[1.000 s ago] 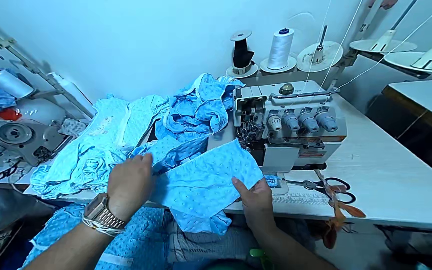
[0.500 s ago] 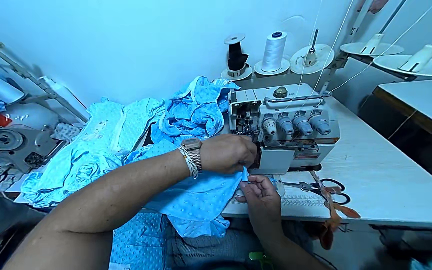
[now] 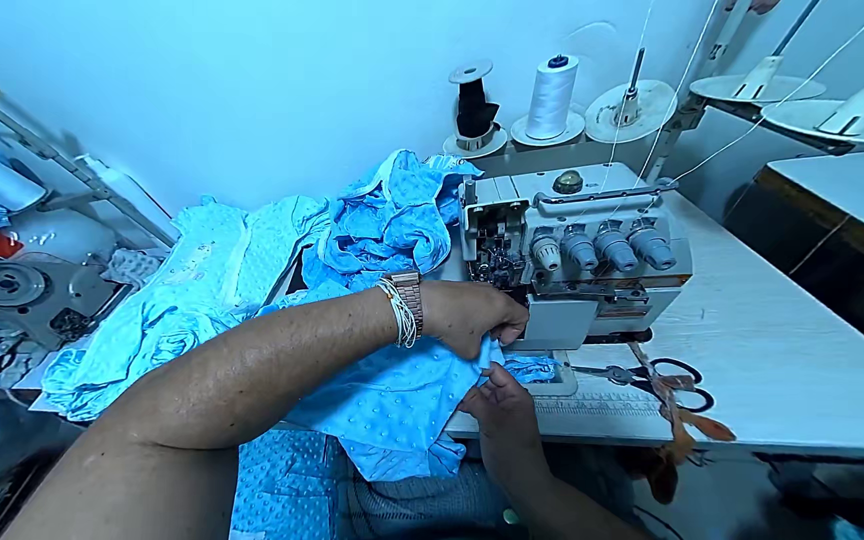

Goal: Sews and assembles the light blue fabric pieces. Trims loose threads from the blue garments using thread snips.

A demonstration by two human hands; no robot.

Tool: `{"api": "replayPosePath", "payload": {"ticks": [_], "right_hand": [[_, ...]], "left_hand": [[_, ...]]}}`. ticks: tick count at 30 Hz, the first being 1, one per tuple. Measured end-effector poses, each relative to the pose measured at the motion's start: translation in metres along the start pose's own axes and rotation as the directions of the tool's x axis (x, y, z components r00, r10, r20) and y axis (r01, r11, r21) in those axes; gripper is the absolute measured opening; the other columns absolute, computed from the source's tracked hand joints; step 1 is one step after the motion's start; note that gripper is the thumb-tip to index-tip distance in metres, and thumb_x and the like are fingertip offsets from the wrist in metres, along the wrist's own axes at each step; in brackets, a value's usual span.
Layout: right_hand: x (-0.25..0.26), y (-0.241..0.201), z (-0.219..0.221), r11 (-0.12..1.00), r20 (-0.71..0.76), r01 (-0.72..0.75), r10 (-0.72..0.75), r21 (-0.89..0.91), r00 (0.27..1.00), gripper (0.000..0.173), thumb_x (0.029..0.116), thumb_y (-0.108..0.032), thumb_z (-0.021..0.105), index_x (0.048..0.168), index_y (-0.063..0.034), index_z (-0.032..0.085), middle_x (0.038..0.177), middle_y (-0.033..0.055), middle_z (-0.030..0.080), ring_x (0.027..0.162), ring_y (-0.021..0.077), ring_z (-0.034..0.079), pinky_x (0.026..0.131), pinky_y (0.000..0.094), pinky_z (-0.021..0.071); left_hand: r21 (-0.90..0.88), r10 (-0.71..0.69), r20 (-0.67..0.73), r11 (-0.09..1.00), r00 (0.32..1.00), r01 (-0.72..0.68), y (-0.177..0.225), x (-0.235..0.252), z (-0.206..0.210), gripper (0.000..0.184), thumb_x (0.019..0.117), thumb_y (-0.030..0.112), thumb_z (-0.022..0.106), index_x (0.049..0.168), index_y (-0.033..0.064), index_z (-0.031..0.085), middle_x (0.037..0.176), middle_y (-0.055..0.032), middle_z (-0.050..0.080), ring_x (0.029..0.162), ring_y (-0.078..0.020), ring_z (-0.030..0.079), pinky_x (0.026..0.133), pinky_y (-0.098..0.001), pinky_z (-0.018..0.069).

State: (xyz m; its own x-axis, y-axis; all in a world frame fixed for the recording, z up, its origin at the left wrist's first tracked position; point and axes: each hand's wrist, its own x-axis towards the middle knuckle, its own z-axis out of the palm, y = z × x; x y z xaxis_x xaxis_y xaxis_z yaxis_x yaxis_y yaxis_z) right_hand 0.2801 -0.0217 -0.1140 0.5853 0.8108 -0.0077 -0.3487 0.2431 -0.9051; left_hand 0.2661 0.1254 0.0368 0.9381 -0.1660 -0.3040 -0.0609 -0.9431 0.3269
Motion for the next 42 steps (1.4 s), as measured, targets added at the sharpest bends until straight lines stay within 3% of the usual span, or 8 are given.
{"api": "replayPosePath", "payload": {"ticks": [5, 9, 12, 18, 22, 26, 33, 42], "right_hand": [[0.006, -0.003, -0.004, 0.996, -0.058, 0.090, -0.091, -0.016, 0.994, 0.012, 0.0944, 0.005, 0.058, 0.097, -0.0001, 0.068, 0.081, 0.0068, 0.071, 0.072, 0.0108, 0.069, 0.071, 0.0260, 0.0605], [0.016, -0.006, -0.006, 0.971, -0.018, 0.201, -0.205, -0.127, 0.979, 0.014, 0.0921, 0.006, 0.060, 0.101, -0.0022, 0.067, 0.078, 0.0029, 0.071, 0.065, 0.0076, 0.068, 0.064, 0.0221, 0.0593], [0.025, -0.008, -0.004, 0.912, 0.034, 0.341, -0.342, -0.230, 0.939, 0.016, 0.0915, 0.002, 0.059, 0.105, -0.0038, 0.067, 0.078, -0.0022, 0.071, 0.066, 0.0020, 0.067, 0.063, 0.0183, 0.0570], [0.031, -0.013, -0.001, 0.895, 0.022, 0.347, -0.355, -0.281, 0.935, 0.018, 0.0885, 0.005, 0.059, 0.098, -0.0057, 0.070, 0.076, -0.0003, 0.071, 0.066, 0.0036, 0.067, 0.062, 0.0201, 0.0564], [0.029, -0.015, 0.001, 0.941, 0.008, 0.255, -0.260, -0.223, 0.966, 0.021, 0.0863, 0.007, 0.061, 0.102, -0.0044, 0.070, 0.080, 0.0010, 0.073, 0.070, 0.0043, 0.068, 0.065, 0.0200, 0.0569], [0.016, -0.007, 0.003, 0.977, 0.042, 0.161, -0.157, -0.137, 0.987, 0.015, 0.0907, -0.002, 0.062, 0.105, -0.0039, 0.067, 0.089, 0.0045, 0.072, 0.079, 0.0101, 0.071, 0.072, 0.0264, 0.0602], [-0.010, 0.018, 0.012, 0.998, 0.246, 0.049, -0.039, -0.033, 0.969, 0.026, 0.1046, -0.023, 0.052, 0.104, -0.0037, 0.069, 0.093, 0.0003, 0.069, 0.090, 0.0065, 0.067, 0.087, 0.0292, 0.0578], [-0.011, 0.013, 0.014, 0.993, 0.028, -0.001, 0.005, -0.122, 1.000, 0.007, 0.0905, -0.011, 0.072, 0.090, -0.0041, 0.071, 0.073, 0.0018, 0.069, 0.064, 0.0061, 0.065, 0.062, 0.0205, 0.0553]], "left_hand": [[-0.007, 0.072, -0.137, 0.997, 0.988, -0.074, -0.017, -0.003, 0.005, 0.011, 0.0886, -0.009, 0.065, 0.094, -0.0017, 0.072, 0.090, -0.0134, 0.070, 0.086, -0.0231, 0.067, 0.080, -0.0389, 0.0539], [-0.189, 0.057, -0.260, 0.976, 0.964, -0.109, -0.022, -0.009, 0.002, 0.019, 0.1005, 0.008, 0.060, 0.087, 0.0006, 0.070, 0.073, -0.0025, 0.062, 0.066, -0.0056, 0.054, 0.062, -0.0237, 0.0430], [-0.346, 0.055, -0.240, 0.928, 0.969, -0.138, -0.023, -0.011, -0.001, 0.016, 0.0982, 0.007, 0.064, 0.085, -0.0001, 0.069, 0.068, 0.0026, 0.058, 0.062, 0.0016, 0.049, 0.058, -0.0167, 0.0381], [-0.622, -0.080, -0.098, 0.783, 0.992, 0.001, -0.037, -0.018, 0.000, 0.015, 0.0851, -0.008, 0.074, 0.096, 0.0005, 0.069, 0.079, 0.0015, 0.068, 0.068, -0.0020, 0.062, 0.064, -0.0185, 0.0513], [-0.451, -0.085, -0.164, 0.893, 0.983, 0.001, -0.046, -0.016, 0.008, 0.006, 0.0906, 0.004, 0.073, 0.086, 0.0015, 0.070, 0.070, 0.0030, 0.063, 0.059, 0.0014, 0.053, 0.055, -0.0165, 0.0424], [-0.225, -0.046, -0.176, 0.974, 0.983, 0.005, -0.051, -0.018, 0.007, 0.008, 0.0920, 0.008, 0.072, 0.088, 0.0016, 0.073, 0.081, -0.0053, 0.067, 0.073, -0.0090, 0.059, 0.067, -0.0273, 0.0467], [-0.313, -0.221, -0.082, 0.932, 0.972, 0.186, -0.044, -0.023, -0.005, 0.010, 0.0954, 0.007, 0.069, 0.086, 0.0025, 0.068, 0.077, -0.0025, 0.061, 0.067, -0.0075, 0.053, 0.062, -0.0261, 0.0417], [-0.249, -0.261, -0.213, 0.946, 0.942, 0.207, -0.051, -0.019, 0.003, 0.018, 0.0919, 0.011, 0.071, 0.076, 0.0058, 0.064, 0.070, -0.0001, 0.056, 0.067, -0.0093, 0.051, 0.062, -0.0308, 0.0387]]}}
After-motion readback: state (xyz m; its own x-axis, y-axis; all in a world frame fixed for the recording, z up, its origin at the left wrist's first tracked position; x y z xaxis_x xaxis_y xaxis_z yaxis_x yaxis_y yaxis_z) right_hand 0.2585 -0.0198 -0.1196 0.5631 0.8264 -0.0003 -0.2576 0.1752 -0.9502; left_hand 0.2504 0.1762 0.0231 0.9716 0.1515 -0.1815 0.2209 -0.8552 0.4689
